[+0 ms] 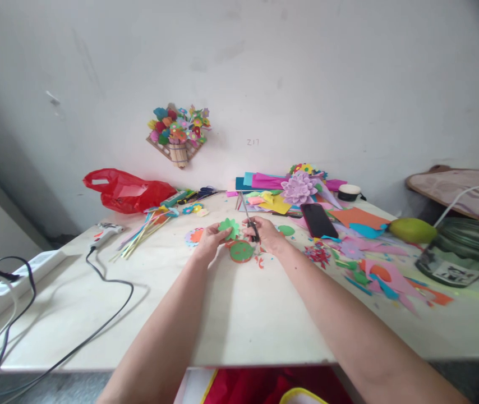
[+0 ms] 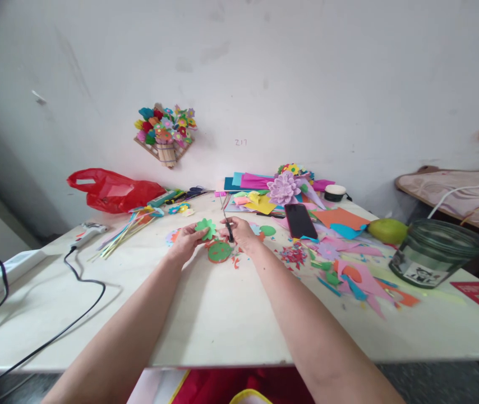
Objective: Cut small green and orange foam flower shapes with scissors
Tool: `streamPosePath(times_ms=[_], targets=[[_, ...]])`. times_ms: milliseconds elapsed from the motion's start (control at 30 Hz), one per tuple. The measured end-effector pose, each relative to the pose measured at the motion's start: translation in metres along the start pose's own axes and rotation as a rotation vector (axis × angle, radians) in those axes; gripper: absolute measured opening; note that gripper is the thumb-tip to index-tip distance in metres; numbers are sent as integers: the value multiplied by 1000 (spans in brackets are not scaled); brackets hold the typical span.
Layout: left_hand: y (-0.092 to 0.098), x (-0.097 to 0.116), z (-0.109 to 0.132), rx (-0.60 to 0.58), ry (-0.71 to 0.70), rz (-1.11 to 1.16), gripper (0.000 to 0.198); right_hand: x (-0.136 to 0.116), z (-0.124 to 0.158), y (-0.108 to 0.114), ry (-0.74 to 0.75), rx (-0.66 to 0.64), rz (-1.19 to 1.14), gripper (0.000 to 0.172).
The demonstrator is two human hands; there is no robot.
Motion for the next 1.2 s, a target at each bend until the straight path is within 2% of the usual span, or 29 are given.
streamPosePath(times_ms=[200,367,533,967,1200], targets=[[7,2,-3,38,-38,30,37,0,5,-8,16,-189,-24,26],[8,5,-3,61,-50,50,38,-4,11,-13,26,-299,98,34],[10,7,-2,77,-56,53,36,2,11,-13,25,-377,228,38],[14,4,-3,99,-71,90,24,9,10,-14,13,-399,278,37],[9,2,-1,34,-37,77,20,9,10,-13,2,-404,257,34]])
Point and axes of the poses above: each hand's wrist, its own z-axis away from the middle knuckle, its own y-axis out of the back of the hand, x = y × z, the point moved 7 cm from there along -z, towards the middle knuckle, and after that the axes turned 5 degrees about z, right-handed, at the moved point
